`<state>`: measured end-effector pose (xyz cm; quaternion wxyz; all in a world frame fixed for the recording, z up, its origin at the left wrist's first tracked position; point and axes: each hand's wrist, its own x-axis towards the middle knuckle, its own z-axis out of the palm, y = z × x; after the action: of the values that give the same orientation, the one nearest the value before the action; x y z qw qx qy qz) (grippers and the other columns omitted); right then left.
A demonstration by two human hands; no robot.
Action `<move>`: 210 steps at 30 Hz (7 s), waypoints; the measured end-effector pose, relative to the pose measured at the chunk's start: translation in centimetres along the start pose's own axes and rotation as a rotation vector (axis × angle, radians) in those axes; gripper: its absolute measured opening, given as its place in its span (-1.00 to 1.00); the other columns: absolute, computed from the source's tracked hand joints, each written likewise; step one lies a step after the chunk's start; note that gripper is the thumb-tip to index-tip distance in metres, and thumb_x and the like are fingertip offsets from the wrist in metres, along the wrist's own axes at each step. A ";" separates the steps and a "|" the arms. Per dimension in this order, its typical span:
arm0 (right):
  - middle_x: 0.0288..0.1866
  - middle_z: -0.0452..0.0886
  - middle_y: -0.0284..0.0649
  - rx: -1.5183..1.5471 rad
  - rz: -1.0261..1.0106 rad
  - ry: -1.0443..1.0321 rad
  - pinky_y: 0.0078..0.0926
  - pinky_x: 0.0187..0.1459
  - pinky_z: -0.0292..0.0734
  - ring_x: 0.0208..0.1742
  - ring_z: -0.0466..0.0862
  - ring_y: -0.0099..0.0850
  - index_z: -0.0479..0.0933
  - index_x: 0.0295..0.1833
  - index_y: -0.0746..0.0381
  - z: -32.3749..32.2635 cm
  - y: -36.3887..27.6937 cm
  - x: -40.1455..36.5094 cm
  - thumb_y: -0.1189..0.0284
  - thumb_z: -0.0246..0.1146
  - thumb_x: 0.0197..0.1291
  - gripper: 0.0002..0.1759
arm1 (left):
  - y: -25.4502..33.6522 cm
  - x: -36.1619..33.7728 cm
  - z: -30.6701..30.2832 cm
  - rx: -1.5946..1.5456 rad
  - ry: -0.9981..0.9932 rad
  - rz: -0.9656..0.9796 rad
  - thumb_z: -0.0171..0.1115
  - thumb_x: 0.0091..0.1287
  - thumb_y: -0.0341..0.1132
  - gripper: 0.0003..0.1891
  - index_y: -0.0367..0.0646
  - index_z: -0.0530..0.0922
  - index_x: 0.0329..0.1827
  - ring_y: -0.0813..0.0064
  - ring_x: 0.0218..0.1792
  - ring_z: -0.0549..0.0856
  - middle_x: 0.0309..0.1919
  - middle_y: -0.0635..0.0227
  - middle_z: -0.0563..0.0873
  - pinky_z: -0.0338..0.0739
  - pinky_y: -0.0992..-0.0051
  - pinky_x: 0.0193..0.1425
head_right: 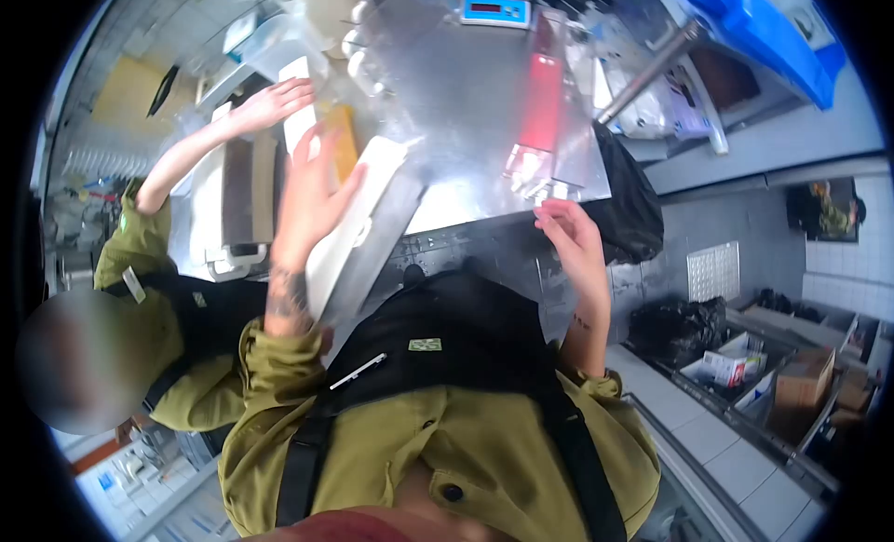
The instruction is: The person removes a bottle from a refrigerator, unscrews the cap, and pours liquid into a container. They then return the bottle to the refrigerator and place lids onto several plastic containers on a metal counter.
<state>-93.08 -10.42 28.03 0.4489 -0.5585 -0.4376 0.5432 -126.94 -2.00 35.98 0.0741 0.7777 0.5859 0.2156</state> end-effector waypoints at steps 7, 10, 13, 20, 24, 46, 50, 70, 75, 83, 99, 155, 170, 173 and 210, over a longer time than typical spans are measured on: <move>0.00 0.59 -0.11 -0.661 -0.407 0.566 -0.45 -0.02 0.52 -0.02 0.60 -0.41 0.40 0.14 0.36 -2.3 -0.1 4.3 0.33 0.55 -0.11 -0.28 | 1.0 -8.4 -5.4 0.172 -0.031 -0.137 0.27 0.24 -0.27 -0.50 -0.35 0.40 0.19 -0.07 0.25 0.40 0.24 -0.07 0.40 0.31 0.19 0.31; 0.02 0.60 -0.05 -0.588 -0.224 0.433 -0.40 0.01 0.53 0.00 0.63 -0.32 0.32 0.24 0.38 -1.5 1.8 6.0 0.26 0.59 -0.23 -0.08 | 3.6 -9.8 -4.5 0.089 -0.131 -0.100 0.30 0.21 -0.26 -0.50 -0.34 0.44 0.16 -0.07 0.22 0.43 0.24 -0.06 0.40 0.36 0.16 0.27; -0.06 0.65 -0.03 -0.380 -0.095 0.421 -0.39 -0.04 0.55 -0.08 0.68 -0.25 0.37 0.21 0.36 -1.0 3.3 6.4 0.21 0.55 -0.22 -0.13 | 5.7 -9.1 1.4 -0.364 -0.184 -0.217 0.32 0.21 -0.26 -0.58 -0.36 0.51 0.04 -0.01 -0.04 0.65 -0.11 -0.08 0.64 0.54 0.27 0.05; 0.04 0.61 -0.10 -0.398 -0.042 0.397 -0.52 -0.08 0.56 -0.11 0.66 -0.44 0.35 0.30 0.38 -1.2 5.4 6.7 0.35 0.44 -0.08 -0.21 | 10.3 -0.4 19.2 -0.861 -0.199 0.066 0.04 0.42 -0.11 -0.55 -0.38 0.44 0.11 0.11 0.09 0.61 -0.01 -0.10 0.61 0.44 0.33 0.17; -0.01 0.65 -0.13 -0.417 -0.002 0.409 -0.53 -0.07 0.53 -0.13 0.66 -0.47 0.38 0.27 0.38 -1.1 5.4 6.8 0.36 0.40 -0.06 -0.27 | 11.5 2.6 23.0 -1.189 -0.390 -0.246 0.01 0.43 -0.05 -0.56 -0.34 0.49 0.01 0.29 -0.12 0.63 -0.14 0.10 0.66 0.44 0.40 -0.01; 0.06 0.55 -0.13 -0.063 -0.008 0.346 -0.49 -0.12 0.54 -0.15 0.62 -0.40 0.32 0.32 0.33 -5.9 9.1 8.0 0.63 0.29 -0.03 -0.30 | 0.9 -19.4 10.2 -1.313 0.540 -0.689 0.16 0.34 -0.28 -0.64 -0.11 0.39 -0.66 0.75 -0.60 0.28 -0.66 0.59 0.40 0.09 0.60 -0.49; 0.09 0.49 -0.13 0.076 0.029 0.314 -0.52 -0.12 0.52 -0.10 0.57 -0.44 0.22 0.38 0.34 -4.6 8.1 7.2 0.69 0.22 0.01 -0.27 | -0.3 -24.2 9.1 -1.316 0.626 -0.694 0.11 0.34 -0.31 -0.64 -0.14 0.37 -0.68 0.72 -0.58 0.30 -0.66 0.54 0.40 0.11 0.58 -0.47; -0.06 0.67 -0.16 -1.085 -0.960 0.043 -0.33 -0.03 0.55 -0.08 0.69 -0.25 0.62 -0.01 0.18 24.7 -21.7 47.1 0.21 0.33 0.05 -0.59 | 0.7 -13.6 13.4 -1.239 0.648 -0.764 0.36 0.21 -0.36 -0.68 -0.23 0.45 -0.64 0.76 -0.56 0.29 -0.65 0.60 0.38 0.13 0.59 -0.50; -0.14 0.70 -0.15 -1.012 -0.775 -0.096 -0.28 0.00 0.53 -0.07 0.68 -0.17 0.65 -0.09 0.14 30.0 -21.2 54.6 0.18 0.33 0.06 -0.64 | 1.2 -11.0 15.1 -1.134 0.648 -0.790 0.38 0.17 -0.36 -0.70 -0.30 0.47 -0.61 0.66 -0.54 0.35 -0.66 0.49 0.43 0.21 0.54 -0.45; -0.28 0.72 -0.23 -0.613 -0.852 -0.143 -0.48 -0.20 0.54 -0.23 0.68 -0.42 0.64 -0.02 0.17 28.8 -27.2 57.4 0.15 0.23 0.19 -0.62 | 2.6 -8.7 17.4 -1.335 0.536 -0.810 0.32 0.24 -0.38 -0.81 -0.31 0.58 -0.46 0.72 -0.49 0.41 -0.61 0.48 0.48 0.29 0.59 -0.41; -0.05 0.66 -0.05 -1.128 -0.666 -0.020 -0.28 0.09 0.53 0.04 0.65 -0.17 0.58 -0.02 0.27 31.3 -21.3 50.7 0.27 0.50 -0.16 -0.45 | 3.0 -8.1 16.7 -1.324 0.165 -0.613 0.28 0.31 -0.27 -0.76 -0.32 0.58 -0.33 0.75 -0.47 0.37 -0.58 0.45 0.47 0.32 0.61 -0.38; 0.02 0.61 -0.12 0.202 0.006 -0.101 -0.62 0.04 0.50 0.06 0.60 -0.48 0.36 0.27 0.42 -2.2 -8.6 3.6 0.75 0.19 0.13 -0.47 | -3.0 11.9 7.5 -1.251 -0.115 -0.436 0.32 0.23 -0.22 -0.69 -0.24 0.58 -0.08 0.53 -0.36 0.69 -0.34 0.29 0.69 0.59 0.56 -0.43; 0.01 0.60 -0.18 0.376 -0.103 0.254 -0.71 -0.11 0.52 -0.09 0.61 -0.57 0.33 0.32 0.36 6.6 -3.1 6.5 0.68 0.14 0.27 -0.51 | -4.7 24.2 15.7 -0.544 0.171 -0.125 0.32 0.19 -0.11 -0.71 -0.13 0.70 -0.20 0.28 -0.26 0.74 -0.33 0.19 0.76 0.58 0.40 -0.09; 0.14 0.55 -0.07 0.346 -0.051 0.176 -0.54 0.12 0.47 0.10 0.58 -0.43 0.29 0.32 0.44 5.9 -3.1 6.0 0.71 0.15 0.24 -0.49 | -4.6 23.6 15.0 -0.587 0.176 -0.137 0.33 0.14 -0.10 -0.68 -0.17 0.71 -0.22 0.08 -0.28 0.72 -0.37 0.05 0.72 0.57 0.30 -0.08; -0.73 0.05 -0.43 0.446 -0.371 0.019 -0.62 -0.69 -0.15 -0.74 0.05 -0.64 0.14 -0.64 0.16 9.0 -3.8 13.9 0.46 -0.15 0.39 -0.56 | -6.1 22.9 16.5 -0.856 0.013 -0.368 0.28 0.22 -0.10 -0.68 -0.11 0.70 -0.10 0.24 -0.12 0.71 -0.18 0.13 0.74 0.54 0.38 0.04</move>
<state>-101.76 4.22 28.69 0.6563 -0.3615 -0.3979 0.5294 -120.29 23.72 24.63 0.4220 0.5588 0.5728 0.4261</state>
